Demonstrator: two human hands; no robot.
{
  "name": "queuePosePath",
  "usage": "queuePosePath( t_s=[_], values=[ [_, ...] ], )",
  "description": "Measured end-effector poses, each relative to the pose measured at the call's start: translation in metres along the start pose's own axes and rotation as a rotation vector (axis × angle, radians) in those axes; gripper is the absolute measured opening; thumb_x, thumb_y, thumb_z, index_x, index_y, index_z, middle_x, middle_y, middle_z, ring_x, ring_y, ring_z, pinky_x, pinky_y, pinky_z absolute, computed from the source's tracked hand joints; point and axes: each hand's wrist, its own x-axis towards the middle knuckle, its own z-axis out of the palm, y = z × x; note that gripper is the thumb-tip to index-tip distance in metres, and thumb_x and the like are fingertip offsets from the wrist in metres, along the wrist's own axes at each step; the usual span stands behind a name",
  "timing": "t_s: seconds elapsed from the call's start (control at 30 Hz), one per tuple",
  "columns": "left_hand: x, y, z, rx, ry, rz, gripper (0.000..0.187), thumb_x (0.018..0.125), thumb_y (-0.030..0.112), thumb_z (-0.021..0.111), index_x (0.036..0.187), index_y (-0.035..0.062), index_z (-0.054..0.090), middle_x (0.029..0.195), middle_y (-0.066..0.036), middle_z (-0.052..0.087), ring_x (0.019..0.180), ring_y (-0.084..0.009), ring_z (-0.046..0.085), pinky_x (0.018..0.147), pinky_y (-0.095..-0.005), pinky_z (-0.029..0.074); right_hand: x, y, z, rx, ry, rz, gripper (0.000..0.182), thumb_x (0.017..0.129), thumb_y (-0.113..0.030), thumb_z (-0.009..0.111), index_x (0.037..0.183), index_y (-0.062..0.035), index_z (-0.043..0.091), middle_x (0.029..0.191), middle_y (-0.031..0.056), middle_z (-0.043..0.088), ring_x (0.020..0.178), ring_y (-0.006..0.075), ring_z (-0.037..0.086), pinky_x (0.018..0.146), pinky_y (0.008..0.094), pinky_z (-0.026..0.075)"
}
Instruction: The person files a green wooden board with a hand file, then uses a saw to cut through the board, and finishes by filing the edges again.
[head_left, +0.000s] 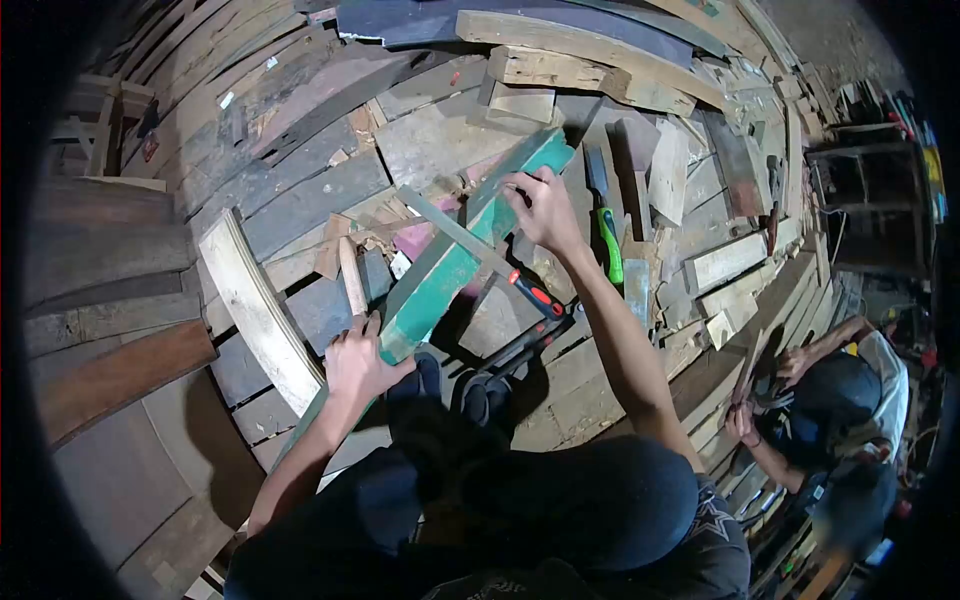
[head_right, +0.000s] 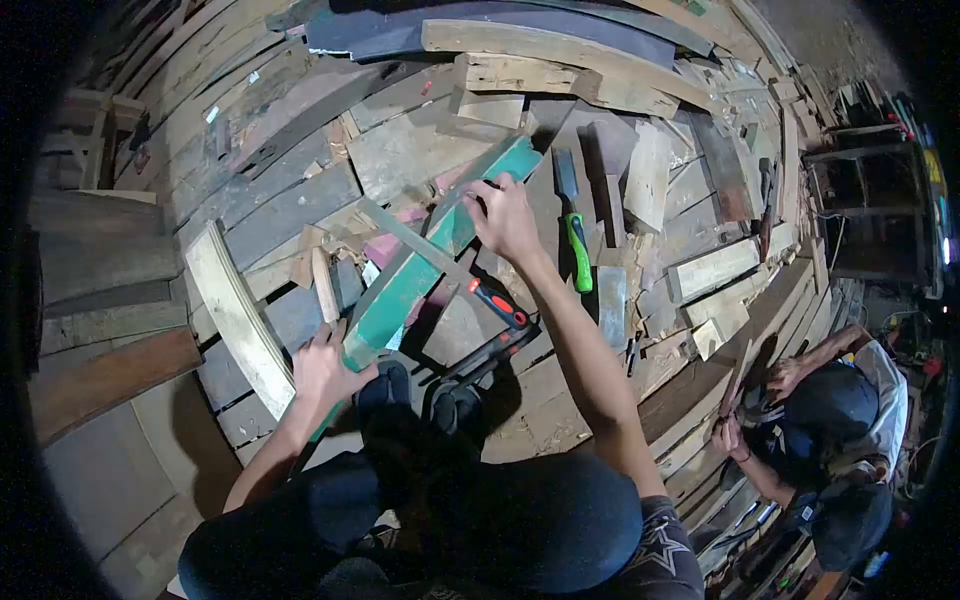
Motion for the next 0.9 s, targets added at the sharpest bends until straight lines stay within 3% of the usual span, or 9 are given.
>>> queuePosePath(
  t_s=[0.17,0.3,0.43,0.6,0.73,0.77,0.83,0.9],
  values=[
    [0.000,0.000,0.000,-0.004,0.000,0.003,0.083,0.064,0.050,0.088,0.126,-0.0022,0.069,0.113,-0.018,0.071,0.085,-0.0394,0.075,0.075,-0.0464,0.062,0.009,-0.001,-0.001,-0.013,-0.006,0.003,0.017,0.091,-0.021,0.073,0.105,-0.0139,0.077,0.098,0.0239,0.063,0.094,0.0448,0.061,0.084,0.0522,0.052],
    [0.001,0.001,-0.001,0.022,-0.015,0.006,0.084,0.066,0.050,0.087,0.129,-0.0022,0.067,0.114,-0.019,0.071,0.086,-0.0393,0.075,0.077,-0.0469,0.062,0.017,0.002,0.003,0.035,0.008,-0.008,0.013,0.084,-0.016,0.077,0.096,-0.0111,0.077,0.091,0.0211,0.066,0.093,0.0409,0.062,0.083,0.0523,0.051],
    [0.000,-0.005,0.001,0.015,0.012,0.037,0.087,0.064,0.053,0.086,0.130,-0.0011,0.068,0.111,-0.019,0.071,0.084,-0.0395,0.076,0.075,-0.0478,0.062,0.020,0.002,0.005,-0.009,0.071,-0.090,0.006,0.085,-0.012,0.076,0.090,-0.0093,0.077,0.090,0.0168,0.068,0.092,0.0364,0.062,0.085,0.0470,0.044],
    [0.005,-0.010,-0.004,-0.040,-0.028,0.005,0.089,0.063,0.055,0.087,0.129,-0.0015,0.069,0.116,-0.023,0.072,0.087,-0.0387,0.077,0.079,-0.0468,0.063,0.020,0.004,0.011,-0.040,0.135,-0.142,0.007,0.092,-0.010,0.069,0.094,-0.0043,0.066,0.095,0.0175,0.067,0.093,0.0387,0.060,0.085,0.0461,0.042],
    [0.010,-0.012,-0.010,-0.095,-0.065,-0.012,0.082,0.064,0.051,0.087,0.126,-0.0004,0.071,0.119,-0.024,0.072,0.091,-0.0402,0.076,0.081,-0.0484,0.062,0.006,-0.005,-0.022,0.033,0.135,0.007,0.009,0.095,-0.010,0.068,0.094,-0.0023,0.063,0.091,0.0184,0.063,0.088,0.0419,0.056,0.079,0.0483,0.043],
    [0.010,-0.014,-0.010,-0.102,-0.064,-0.011,0.081,0.064,0.050,0.087,0.125,0.0001,0.071,0.119,-0.024,0.072,0.092,-0.0406,0.076,0.081,-0.0487,0.062,-0.001,-0.013,-0.035,-0.062,0.039,0.093,0.011,0.095,-0.011,0.069,0.098,-0.0027,0.063,0.089,0.0184,0.061,0.087,0.0417,0.056,0.080,0.0487,0.043],
    [0.011,-0.014,-0.012,-0.119,-0.047,0.003,0.079,0.064,0.049,0.087,0.124,0.0009,0.072,0.119,-0.024,0.073,0.092,-0.0416,0.075,0.082,-0.0490,0.062,-0.019,-0.011,-0.037,-0.075,0.051,-0.012,0.020,0.092,-0.017,0.072,0.103,-0.0038,0.062,0.093,0.0178,0.061,0.090,0.0405,0.056,0.080,0.0480,0.043],
    [0.011,-0.015,-0.012,-0.131,-0.049,-0.006,0.080,0.064,0.049,0.087,0.125,-0.0001,0.071,0.119,-0.024,0.073,0.092,-0.0416,0.075,0.082,-0.0489,0.062,-0.041,-0.021,-0.038,-0.128,-0.066,-0.052,0.026,0.090,-0.022,0.075,0.104,-0.0045,0.063,0.099,0.0184,0.062,0.093,0.0403,0.056,0.084,0.0482,0.044]
  ],
)
